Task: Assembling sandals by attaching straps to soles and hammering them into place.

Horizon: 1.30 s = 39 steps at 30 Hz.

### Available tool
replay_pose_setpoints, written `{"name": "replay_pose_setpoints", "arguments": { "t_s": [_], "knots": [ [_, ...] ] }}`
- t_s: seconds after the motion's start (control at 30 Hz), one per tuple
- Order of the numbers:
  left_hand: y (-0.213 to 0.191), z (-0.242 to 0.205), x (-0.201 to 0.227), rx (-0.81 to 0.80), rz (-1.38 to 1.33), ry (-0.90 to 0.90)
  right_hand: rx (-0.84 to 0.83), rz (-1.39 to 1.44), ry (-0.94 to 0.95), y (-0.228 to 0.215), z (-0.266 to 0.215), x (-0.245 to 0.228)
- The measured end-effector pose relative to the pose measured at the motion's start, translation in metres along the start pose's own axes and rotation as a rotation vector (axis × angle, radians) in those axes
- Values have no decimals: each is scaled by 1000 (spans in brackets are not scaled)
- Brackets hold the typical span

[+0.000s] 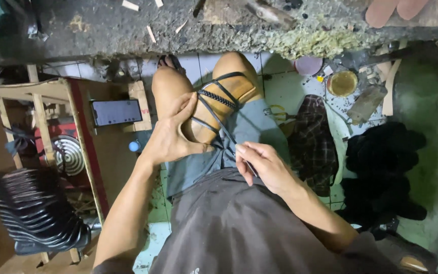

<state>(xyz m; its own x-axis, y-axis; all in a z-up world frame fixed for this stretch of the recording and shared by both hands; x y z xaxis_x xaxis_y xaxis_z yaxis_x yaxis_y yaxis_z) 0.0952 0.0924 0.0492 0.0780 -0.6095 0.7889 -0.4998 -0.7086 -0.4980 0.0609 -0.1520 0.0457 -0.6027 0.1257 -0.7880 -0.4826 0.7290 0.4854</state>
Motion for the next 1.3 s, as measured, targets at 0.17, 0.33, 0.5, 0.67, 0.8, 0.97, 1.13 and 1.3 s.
{"name": "replay_pose_setpoints", "arguments": {
  "t_s": [0.17,0.33,0.5,0.67,0.8,0.97,1.13,1.3],
  "knots": [
    [15,1,-7,-53,-188,69,6,50,-12,-2,-12,1],
    [21,1,0,-29,-104,172,33,145,102,-2,-22,12],
    [25,-1,-4,41,220,278,3,144,115,3,-5,27],
    [10,1,-6,-12,170,305,-4,129,141,8,16,39],
    [-9,8,4,-123,74,327,-19,4,107,2,41,49],
    [-24,11,-8,-182,11,363,-24,-180,91,1,69,64],
    [-29,13,-38,-8,123,366,29,-380,-58,11,97,65],
    [-10,-1,-48,258,407,281,112,-412,6,27,114,42]
  ]
}}
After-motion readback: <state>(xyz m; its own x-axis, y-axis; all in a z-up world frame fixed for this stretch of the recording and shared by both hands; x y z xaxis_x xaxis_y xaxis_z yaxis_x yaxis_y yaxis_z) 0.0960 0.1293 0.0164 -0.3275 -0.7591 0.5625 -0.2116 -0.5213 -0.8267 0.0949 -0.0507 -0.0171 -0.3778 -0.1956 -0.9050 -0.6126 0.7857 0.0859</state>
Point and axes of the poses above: each hand's wrist, its own z-axis towards the middle knuckle, its own y-axis out of the palm, x = y × z, the point moved 1 cm from there along z, towards the middle knuckle, and after that the axes turned 15 degrees about -x, right-handed, at the moved point
